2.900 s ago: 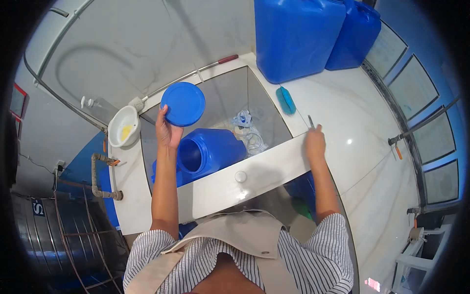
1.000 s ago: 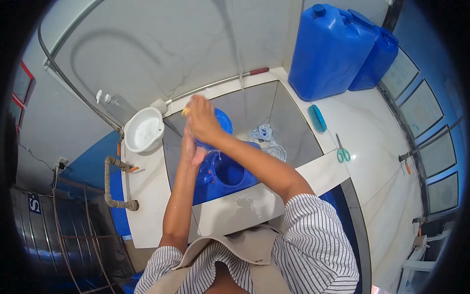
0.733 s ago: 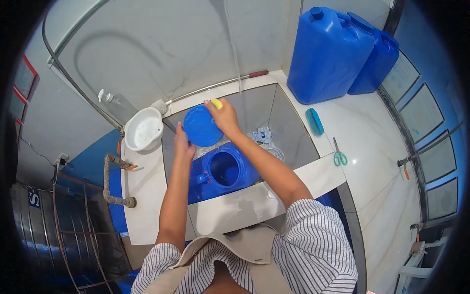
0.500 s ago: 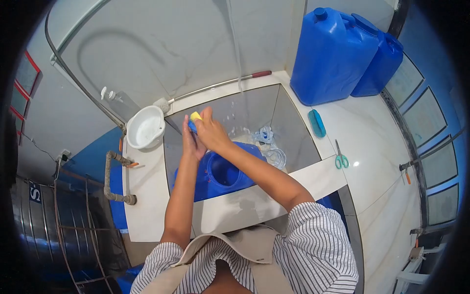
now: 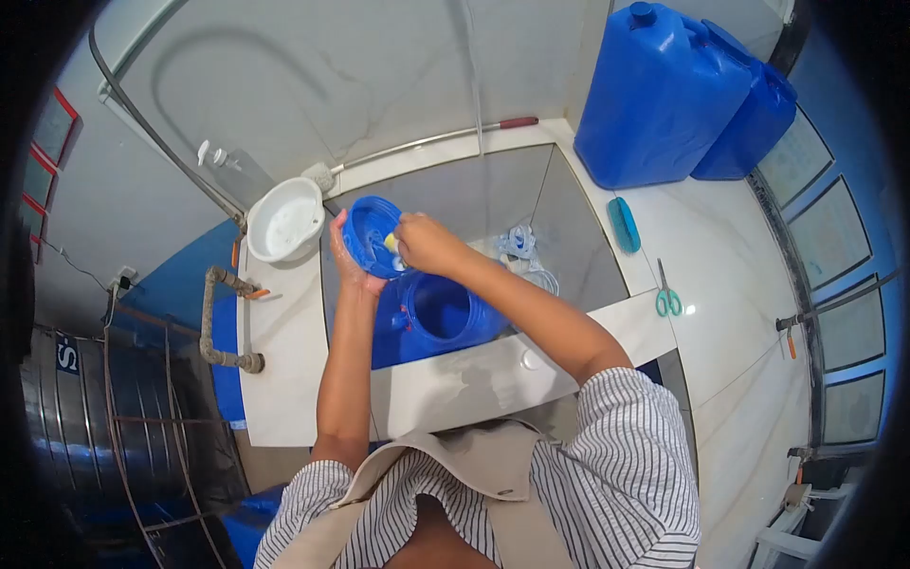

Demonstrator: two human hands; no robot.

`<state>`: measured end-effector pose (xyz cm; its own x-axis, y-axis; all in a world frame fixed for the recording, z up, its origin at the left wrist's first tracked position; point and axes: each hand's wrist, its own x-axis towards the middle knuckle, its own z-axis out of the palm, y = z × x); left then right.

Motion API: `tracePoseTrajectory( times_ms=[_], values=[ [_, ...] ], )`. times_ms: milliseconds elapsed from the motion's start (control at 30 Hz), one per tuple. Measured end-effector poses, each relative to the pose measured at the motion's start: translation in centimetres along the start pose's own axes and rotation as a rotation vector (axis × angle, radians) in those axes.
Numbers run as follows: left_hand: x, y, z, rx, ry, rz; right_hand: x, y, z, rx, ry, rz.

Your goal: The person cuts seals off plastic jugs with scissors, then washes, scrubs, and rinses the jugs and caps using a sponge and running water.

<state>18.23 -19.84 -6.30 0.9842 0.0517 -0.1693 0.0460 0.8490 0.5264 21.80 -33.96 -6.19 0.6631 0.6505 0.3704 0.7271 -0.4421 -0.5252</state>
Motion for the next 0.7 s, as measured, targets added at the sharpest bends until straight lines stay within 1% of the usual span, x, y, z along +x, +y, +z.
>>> tracePoseTrajectory(
  times_ms=[33, 67, 100, 133, 167, 233, 267, 300, 333, 367, 400, 433, 467, 500, 533, 567, 600, 633, 667, 700],
  values=[
    [-0.3, 0.2, -0.4, 0.065, 0.032, 0.054, -0.7, -0.2, 0.0, 0.146, -0.207, 0.086],
    [-1.1, 0.5, -1.2, 0.12, 0.049, 0.062, -1.4, -0.1, -0.4, 0.16, -0.225, 0.099],
    [-1.8, 1.3, -2.8, 0.113, 0.068, 0.056, -1.7, 0.2, -1.5, 0.186, -0.294, 0.245],
    [-2.4, 2.8, -4.9, 0.758, 0.131, 0.363, -2.0, 0.7, -2.2, 0.204, -0.359, 0.386],
    [-3.0, 4.5, -7.0, 1.408, 0.185, 0.665, -3.2, 1.2, -2.4, 0.207, -0.369, 0.385],
    [-6.4, 7.2, -11.2, 2.01, 0.546, 0.512, -5.6, 1.7, -2.6, 0.049, -0.293, 0.137],
    [-7.5, 7.7, -12.9, 2.111, 0.612, 0.425, -5.7, 1.1, -1.5, 0.006, -0.255, 0.062],
    [-8.4, 7.7, -14.4, 2.21, 0.673, 0.328, -5.1, 0.4, 0.2, 0.01, -0.26, 0.069],
    [-9.2, 7.7, -15.6, 2.218, 0.664, 0.315, -4.3, -0.5, 2.3, -0.004, -0.398, -0.052],
    [-9.4, 7.7, -16.4, 2.313, 0.66, 0.36, -3.4, -1.1, 3.4, -0.027, -0.529, -0.182],
    [-9.4, 7.6, -16.8, 2.407, 0.654, 0.406, -2.8, -1.6, 3.7, -0.026, -0.527, -0.176],
    [-9.5, 7.5, -16.8, 2.414, 0.642, 0.401, -2.4, -2.3, 3.8, -0.115, -0.678, -0.159],
    [-9.5, 7.4, -16.7, 2.452, 0.607, 0.601, -2.1, -2.7, 3.5, -0.206, -0.829, -0.144],
    [-9.5, 7.4, -16.5, 2.475, 0.564, 0.807, -2.4, -1.8, 2.2, -0.202, -0.827, -0.134],
    [-10.4, 6.3, -13.3, 2.325, 0.344, 0.938, -3.4, 0.1, 0.2, -0.163, -0.615, -0.122],
    [-11.2, 4.8, -10.7, 2.157, 0.064, 0.915, -4.4, 1.2, -1.2, -0.126, -0.408, -0.109],
    [-12.0, 2.4, -8.5, 1.963, -0.187, 0.878, -5.5, 1.5, -1.9, -0.128, -0.421, -0.099],
    [-12.9, -0.4, -6.7, 1.918, -0.462, 0.956, -6.7, 1.5, -2.5, -0.075, -0.293, -0.002],
    [-12.9, -3.8, -7.0, 1.818, -0.747, 0.829, -7.8, 1.5, -2.8, -0.026, -0.155, 0.099],
    [-13.6, -6.9, -5.8, 1.769, -0.983, 0.741, -8.5, 1.3, -2.6, -0.025, -0.155, 0.123]
  ],
)
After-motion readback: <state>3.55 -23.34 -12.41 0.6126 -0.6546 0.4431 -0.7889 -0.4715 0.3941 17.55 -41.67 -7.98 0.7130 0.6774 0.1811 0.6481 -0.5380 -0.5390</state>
